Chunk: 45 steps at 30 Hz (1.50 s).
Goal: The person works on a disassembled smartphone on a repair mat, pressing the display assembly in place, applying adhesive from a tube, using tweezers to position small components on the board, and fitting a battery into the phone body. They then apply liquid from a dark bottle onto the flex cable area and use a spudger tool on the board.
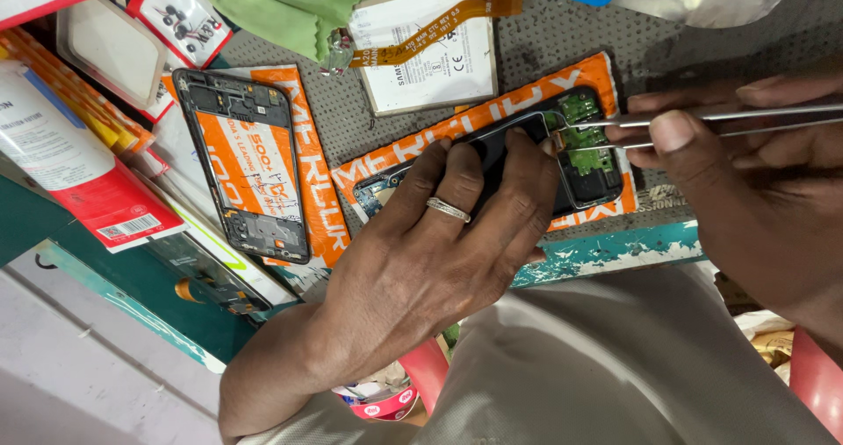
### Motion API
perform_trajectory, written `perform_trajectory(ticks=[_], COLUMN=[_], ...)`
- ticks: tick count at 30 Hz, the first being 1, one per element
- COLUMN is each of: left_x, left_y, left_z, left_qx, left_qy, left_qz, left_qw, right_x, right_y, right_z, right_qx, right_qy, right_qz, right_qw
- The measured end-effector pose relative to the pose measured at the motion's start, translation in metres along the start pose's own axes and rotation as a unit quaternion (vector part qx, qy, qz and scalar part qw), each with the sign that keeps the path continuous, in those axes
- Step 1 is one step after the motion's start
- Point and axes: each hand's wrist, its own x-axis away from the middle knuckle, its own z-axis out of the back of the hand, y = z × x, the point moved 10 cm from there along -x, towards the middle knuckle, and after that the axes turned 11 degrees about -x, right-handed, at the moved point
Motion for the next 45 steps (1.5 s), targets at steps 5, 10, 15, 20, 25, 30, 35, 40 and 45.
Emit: perform_trajectory(ticks=[5, 10, 15, 20, 25, 30, 35, 40, 45], left_x=[0.0003, -0.0002, -0.0001, 0.0002, 0.0008, 0.0008, 0.0008, 0.0008, 0.0001], left_y=[-0.0004, -0.0003, -0.0006, 0.0000, -0.0004, 0.0010, 0.0007, -0.0006, -0.0011], left_z=[0.0004, 0.0008, 0.0015, 0.0003, 0.0001, 0.0000, 0.0001, 0.0003, 0.0001], left_qx=[0.000, 0.003, -0.003, 0.002, 0.009, -0.003, -0.002, 0.004, 0.010], left_qy=[0.002, 0.004, 0.006, 0.003, 0.003, 0.002, 0.000, 0.002, 0.001], left_qz=[-0.001, -0.001, -0.002, -0.005, 0.000, -0.004, -0.007, -0.002, 0.000], left_qw=[1.000, 1.000, 1.000, 1.000, 1.000, 1.000, 1.000, 1.000, 1.000], right_x=[0.0004, 0.0017, 0.0012, -0.0001, -0.0010, 0.0002, 0.0017, 0.0007, -0.0003], right_y=[0.0040, 0.0047, 0.0034, 0.0008, 0.0043, 0.0062, 0.0057, 0.0053, 0.0073], right_z=[-0.0022, 0.0010, -0.0027, -0.0025, -0.0041, -0.0044, 0.0005, -0.0044, -0.0038], right_qx=[-0.005, -0.012, 0.012, -0.017, -0.011, 0.002, -0.027, -0.021, -0.020], right_qy=[-0.012, -0.002, -0.023, -0.014, -0.033, -0.042, -0.003, -0.036, -0.032], right_qz=[-0.002, -0.003, -0.006, 0.001, -0.005, -0.005, -0.015, -0.026, -0.025], right_qw=[1.000, 1.000, 1.000, 1.000, 0.999, 0.999, 1.000, 0.999, 0.999])
